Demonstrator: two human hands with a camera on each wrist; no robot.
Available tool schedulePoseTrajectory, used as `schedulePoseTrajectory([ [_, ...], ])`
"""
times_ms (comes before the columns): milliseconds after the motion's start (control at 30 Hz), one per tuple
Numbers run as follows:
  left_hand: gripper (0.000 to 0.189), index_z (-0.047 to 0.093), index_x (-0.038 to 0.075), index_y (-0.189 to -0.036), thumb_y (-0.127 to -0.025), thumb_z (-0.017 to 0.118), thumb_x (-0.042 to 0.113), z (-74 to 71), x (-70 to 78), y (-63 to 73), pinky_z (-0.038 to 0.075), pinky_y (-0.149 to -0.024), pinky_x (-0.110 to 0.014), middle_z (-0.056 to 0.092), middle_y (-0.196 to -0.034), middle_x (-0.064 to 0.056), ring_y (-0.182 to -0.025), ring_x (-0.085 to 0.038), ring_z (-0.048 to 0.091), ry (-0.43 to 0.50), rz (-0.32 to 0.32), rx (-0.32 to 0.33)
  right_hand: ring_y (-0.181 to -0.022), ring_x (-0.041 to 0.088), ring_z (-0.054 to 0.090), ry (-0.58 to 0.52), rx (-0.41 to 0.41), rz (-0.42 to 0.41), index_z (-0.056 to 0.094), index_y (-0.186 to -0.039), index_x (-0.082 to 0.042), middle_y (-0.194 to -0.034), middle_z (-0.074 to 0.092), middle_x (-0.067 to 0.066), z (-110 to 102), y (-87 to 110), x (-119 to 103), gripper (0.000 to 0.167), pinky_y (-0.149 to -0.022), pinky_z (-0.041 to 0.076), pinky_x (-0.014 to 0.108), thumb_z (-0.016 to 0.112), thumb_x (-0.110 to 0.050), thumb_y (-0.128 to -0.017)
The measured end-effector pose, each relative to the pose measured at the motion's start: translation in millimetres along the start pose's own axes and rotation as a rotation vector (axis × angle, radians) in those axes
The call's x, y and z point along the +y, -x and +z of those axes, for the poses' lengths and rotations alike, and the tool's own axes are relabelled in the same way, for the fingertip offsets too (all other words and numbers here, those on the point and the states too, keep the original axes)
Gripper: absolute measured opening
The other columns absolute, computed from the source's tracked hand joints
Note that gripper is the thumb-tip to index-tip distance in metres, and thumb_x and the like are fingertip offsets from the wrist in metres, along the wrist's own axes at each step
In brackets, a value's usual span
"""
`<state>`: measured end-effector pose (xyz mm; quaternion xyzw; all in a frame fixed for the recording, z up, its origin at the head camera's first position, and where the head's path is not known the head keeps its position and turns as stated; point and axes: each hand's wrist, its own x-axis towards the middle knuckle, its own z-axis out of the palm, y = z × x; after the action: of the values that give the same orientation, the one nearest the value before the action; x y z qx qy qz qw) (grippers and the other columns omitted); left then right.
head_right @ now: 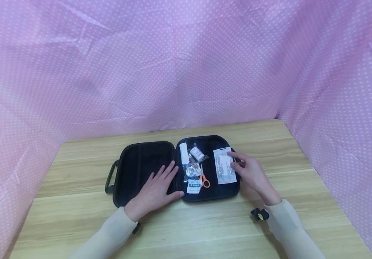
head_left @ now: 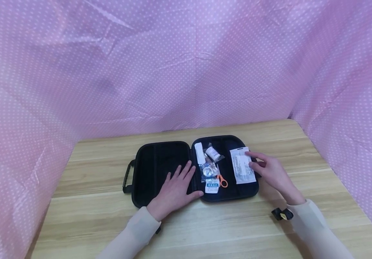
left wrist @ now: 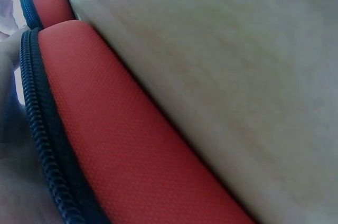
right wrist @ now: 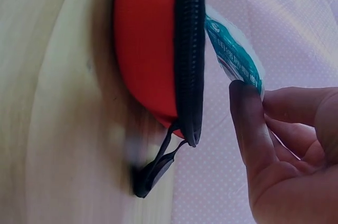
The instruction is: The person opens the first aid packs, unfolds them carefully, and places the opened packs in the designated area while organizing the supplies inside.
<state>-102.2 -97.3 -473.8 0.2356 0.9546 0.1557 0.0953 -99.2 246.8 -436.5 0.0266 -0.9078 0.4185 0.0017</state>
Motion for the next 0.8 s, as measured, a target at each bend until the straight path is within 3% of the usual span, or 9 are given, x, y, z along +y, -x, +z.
schedulePoseTrajectory([
  [167,0.094,0.03,0.019,-0.165,-0.093,0.058,0.073,-0.3,0.2,0.1,0.024,-0.118,-0.068,0.015,-0.173,-0.001,-0.155,-0.038,0.022,0.005,0.001,0.0,-0.096,0.028,0.067,0.017,0.009,-0.016,0.062,-0.141,-0.001,-0.127,0.064,0.028,1.5,-2.3,4.4,0.04,-0.064,0.053,0.024,0.064,-0.005,-0.101],
  [333,0.094,0.03,0.019,-0.165,-0.093,0.057,0.074,0.9,-0.2,-0.7,0.023,-0.118,-0.068,0.014,-0.173,0.0,-0.156,-0.038,0.022,0.004,-0.003,0.001,-0.088,0.026,0.066,0.058,0.002,-0.033,0.063,-0.139,0.0,-0.132,0.063,0.028,2.1,-5.0,8.0,0.04,-0.06,0.051,0.025,0.064,-0.003,-0.1],
  [567,0.094,0.03,0.02,-0.165,-0.093,0.057,0.074,2.1,-0.3,-1.4,0.023,-0.119,-0.068,0.013,-0.173,0.0,-0.156,-0.037,0.021,0.002,-0.003,0.002,-0.072,0.018,0.062,0.06,-0.006,-0.043,0.062,-0.139,0.002,-0.107,0.067,0.023,1.8,-5.5,9.0,0.039,-0.053,0.049,0.026,0.063,0.0,-0.099],
  [700,0.094,0.029,0.02,-0.165,-0.092,0.057,0.074,2.6,-0.6,-1.4,0.023,-0.119,-0.068,0.013,-0.174,0.0,-0.156,-0.037,0.021,0.0,-0.007,-0.001,-0.065,0.013,0.055,0.143,-0.022,-0.093,0.066,-0.133,0.003,-0.099,0.068,0.019,5.5,-5.7,7.7,0.037,-0.053,0.045,0.025,0.066,0.0,-0.097],
  [800,0.094,0.029,0.02,-0.165,-0.093,0.057,0.074,2.8,-0.7,-1.3,0.023,-0.119,-0.068,0.013,-0.174,0.0,-0.156,-0.037,0.022,-0.001,-0.007,-0.001,-0.058,0.013,0.044,0.21,-0.054,-0.102,0.068,-0.13,0.003,-0.079,0.061,0.013,10.1,-5.6,5.2,0.035,-0.05,0.038,0.026,0.067,-0.001,-0.095],
])
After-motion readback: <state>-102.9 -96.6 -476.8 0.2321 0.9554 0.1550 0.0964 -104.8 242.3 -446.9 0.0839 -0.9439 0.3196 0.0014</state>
